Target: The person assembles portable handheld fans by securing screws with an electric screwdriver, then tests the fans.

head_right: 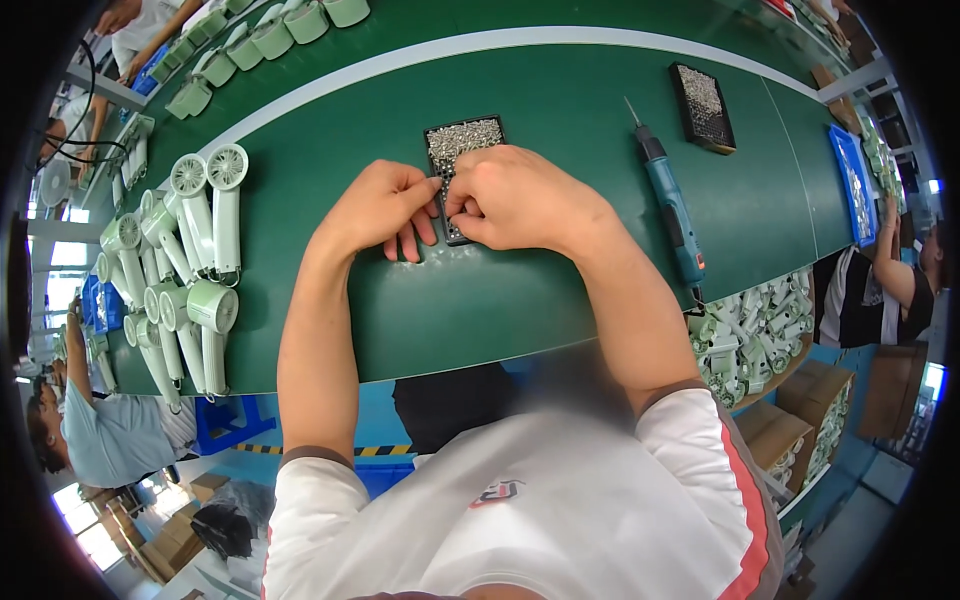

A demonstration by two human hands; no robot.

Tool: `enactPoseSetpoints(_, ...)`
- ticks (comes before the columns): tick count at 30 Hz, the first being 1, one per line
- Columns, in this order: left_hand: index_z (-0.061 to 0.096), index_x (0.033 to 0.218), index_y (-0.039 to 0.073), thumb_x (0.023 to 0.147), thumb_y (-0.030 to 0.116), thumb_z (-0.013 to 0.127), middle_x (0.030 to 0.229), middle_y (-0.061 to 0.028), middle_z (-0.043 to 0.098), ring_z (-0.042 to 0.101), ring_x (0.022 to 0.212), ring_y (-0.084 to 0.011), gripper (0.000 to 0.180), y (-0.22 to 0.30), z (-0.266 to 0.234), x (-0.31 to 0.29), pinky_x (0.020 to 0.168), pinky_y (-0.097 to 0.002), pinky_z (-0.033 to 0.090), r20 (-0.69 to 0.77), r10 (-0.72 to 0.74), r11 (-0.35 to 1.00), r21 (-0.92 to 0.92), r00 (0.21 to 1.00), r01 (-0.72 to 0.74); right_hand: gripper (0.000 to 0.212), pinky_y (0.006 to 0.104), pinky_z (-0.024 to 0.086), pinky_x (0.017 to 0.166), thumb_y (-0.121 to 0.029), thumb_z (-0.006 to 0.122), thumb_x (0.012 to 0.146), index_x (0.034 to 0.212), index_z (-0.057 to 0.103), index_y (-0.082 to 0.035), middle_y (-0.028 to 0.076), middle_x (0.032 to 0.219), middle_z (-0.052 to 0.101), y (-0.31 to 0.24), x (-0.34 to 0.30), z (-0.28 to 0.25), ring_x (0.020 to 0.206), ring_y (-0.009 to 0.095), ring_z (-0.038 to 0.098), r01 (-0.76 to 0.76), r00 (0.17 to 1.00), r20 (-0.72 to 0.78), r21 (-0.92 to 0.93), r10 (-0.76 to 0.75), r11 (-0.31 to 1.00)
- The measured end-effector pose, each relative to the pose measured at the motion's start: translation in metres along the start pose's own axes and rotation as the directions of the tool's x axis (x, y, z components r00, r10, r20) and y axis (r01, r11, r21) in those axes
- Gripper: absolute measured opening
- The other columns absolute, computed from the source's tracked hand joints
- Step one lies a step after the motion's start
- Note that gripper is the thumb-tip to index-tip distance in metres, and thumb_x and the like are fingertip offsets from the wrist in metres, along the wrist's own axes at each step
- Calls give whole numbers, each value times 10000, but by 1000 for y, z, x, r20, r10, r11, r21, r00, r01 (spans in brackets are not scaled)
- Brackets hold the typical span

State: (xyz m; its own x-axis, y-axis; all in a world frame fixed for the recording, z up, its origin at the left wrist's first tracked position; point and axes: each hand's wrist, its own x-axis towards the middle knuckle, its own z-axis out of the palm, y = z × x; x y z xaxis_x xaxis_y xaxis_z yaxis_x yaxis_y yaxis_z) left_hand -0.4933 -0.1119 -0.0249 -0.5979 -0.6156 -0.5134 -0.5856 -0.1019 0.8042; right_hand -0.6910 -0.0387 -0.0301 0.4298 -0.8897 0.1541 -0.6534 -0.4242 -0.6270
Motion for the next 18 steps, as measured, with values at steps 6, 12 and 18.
enactPoseSetpoints(6, 647, 831, -34, 1040, 250, 524, 692, -127, 705, 657, 476, -184, 373, -2, 1, -2, 373, -279, 474, -13, 0, 1000, 1, 1000, 0, 51, 354, 527, 623, -57, 734, 768, 815, 728, -35, 74, 777, 639, 0, 1, 5, 680, 224, 656, 22, 1000, 0, -1, -22, 1000)
enactPoseSetpoints(12, 651, 835, -38, 1035, 247, 524, 690, -126, 704, 652, 467, -179, 371, -1, 1, -3, 371, -279, 472, -18, 9, 1000, -1, 1000, -9, 44, 341, 522, 613, -61, 741, 766, 790, 714, -36, 67, 771, 635, 0, 1, 5, 671, 208, 646, -24, 999, 40, 28, 23, 999)
enactPoseSetpoints(18, 648, 847, -66, 1026, 221, 511, 726, -154, 723, 675, 487, -196, 365, -2, 0, -1, 386, -313, 498, -2, -5, 1000, 11, 1000, 5, 76, 327, 483, 580, -81, 766, 813, 852, 737, -22, 70, 768, 634, 7, 4, -8, 650, 198, 618, 19, 967, -255, 34, -10, 999)
